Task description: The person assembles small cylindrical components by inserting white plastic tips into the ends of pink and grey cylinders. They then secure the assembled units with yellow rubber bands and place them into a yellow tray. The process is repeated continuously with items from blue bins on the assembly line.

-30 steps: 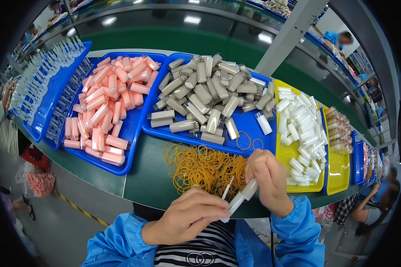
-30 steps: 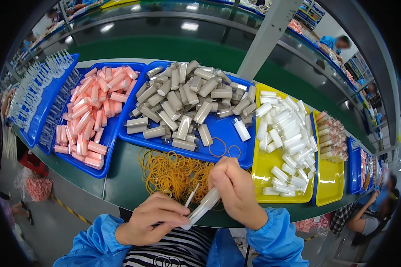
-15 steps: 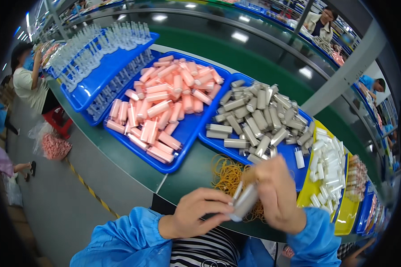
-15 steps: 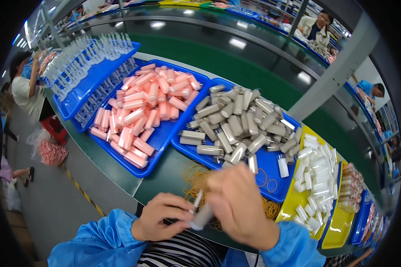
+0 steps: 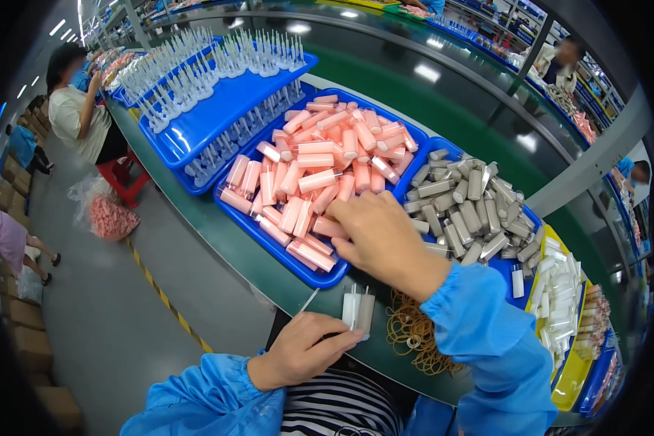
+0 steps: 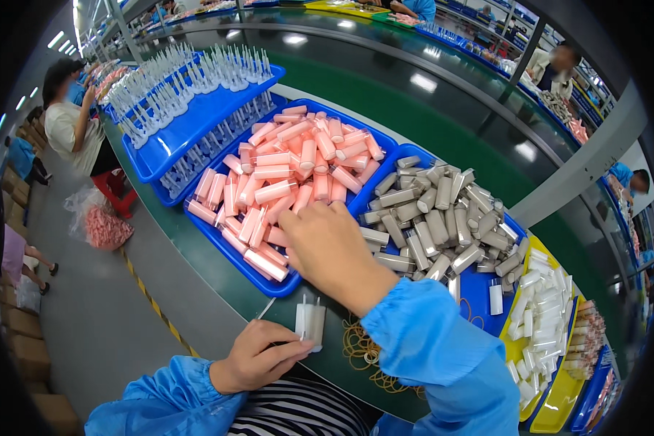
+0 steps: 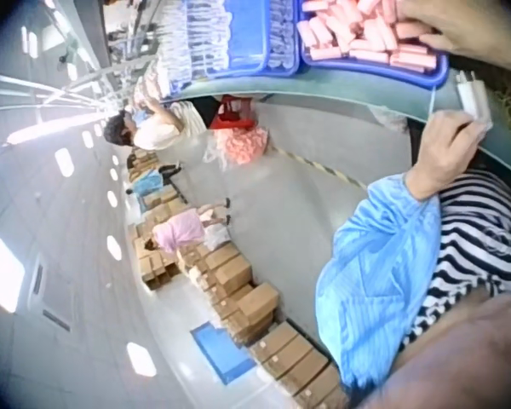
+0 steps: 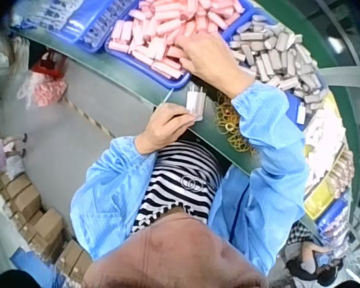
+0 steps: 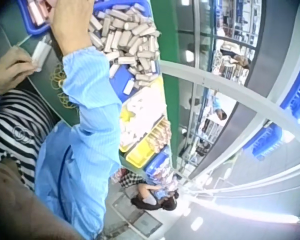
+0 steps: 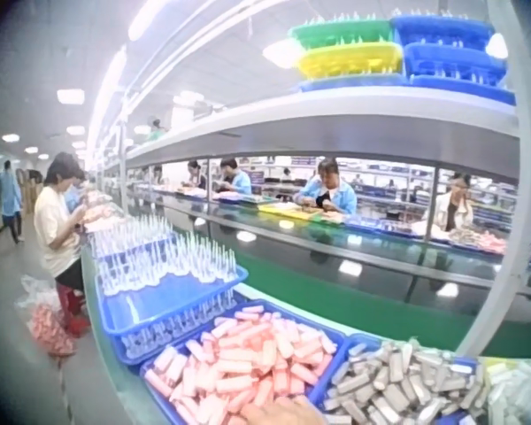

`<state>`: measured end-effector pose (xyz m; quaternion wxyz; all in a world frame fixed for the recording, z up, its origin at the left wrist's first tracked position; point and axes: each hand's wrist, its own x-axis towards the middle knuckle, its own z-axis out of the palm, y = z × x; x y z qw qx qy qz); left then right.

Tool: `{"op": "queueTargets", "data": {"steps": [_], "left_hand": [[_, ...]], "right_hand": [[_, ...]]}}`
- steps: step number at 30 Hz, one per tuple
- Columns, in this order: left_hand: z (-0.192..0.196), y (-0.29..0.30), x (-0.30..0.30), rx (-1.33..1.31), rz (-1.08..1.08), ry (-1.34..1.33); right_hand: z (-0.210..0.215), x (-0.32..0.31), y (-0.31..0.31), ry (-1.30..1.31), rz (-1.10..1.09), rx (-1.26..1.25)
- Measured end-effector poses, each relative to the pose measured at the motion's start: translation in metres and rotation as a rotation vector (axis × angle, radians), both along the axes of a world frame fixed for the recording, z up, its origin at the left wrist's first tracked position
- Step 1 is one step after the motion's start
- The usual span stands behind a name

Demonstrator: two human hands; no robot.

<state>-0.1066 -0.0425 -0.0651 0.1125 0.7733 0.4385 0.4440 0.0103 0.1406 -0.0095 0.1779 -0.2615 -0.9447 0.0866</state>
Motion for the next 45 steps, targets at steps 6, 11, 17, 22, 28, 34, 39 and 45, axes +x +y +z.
{"op": "queueTargets", "data": {"steps": [6, 11, 17, 22, 28, 34, 39, 45], "left_hand": [[0.003, 0.001, 0.006, -0.038, -0.002, -0.035], [0.028, 0.012, 0.02, -0.081, -0.1, -0.154], [0.052, 0.024, 0.051, -0.12, -0.537, -0.165], [0.061, 0.022, 0.067, -0.14, -0.658, -0.183], [0.062, 0.018, 0.071, -0.239, -0.733, -0.145], [0.057, 0.014, 0.069, -0.222, -0.725, -0.112], [0.053, 0.017, 0.067, -0.21, -0.699, -0.111], [0.052, 0.021, 0.069, -0.107, -0.652, -0.027]], "right_hand": [[0.048, 0.059, -0.027, 0.272, -0.099, -0.403], [0.081, 0.123, -0.082, 0.183, -0.292, -0.699], [0.038, 0.18, -0.106, 0.712, -0.559, -0.886], [0.016, 0.205, -0.114, 0.841, -0.481, -1.051], [0.018, 0.204, -0.124, 0.756, -0.527, -1.027], [0.014, 0.204, -0.125, 0.741, -0.415, -0.966], [0.017, 0.201, -0.123, 0.638, -0.438, -0.94], [0.02, 0.193, -0.124, 0.484, -0.33, -0.35]]}}
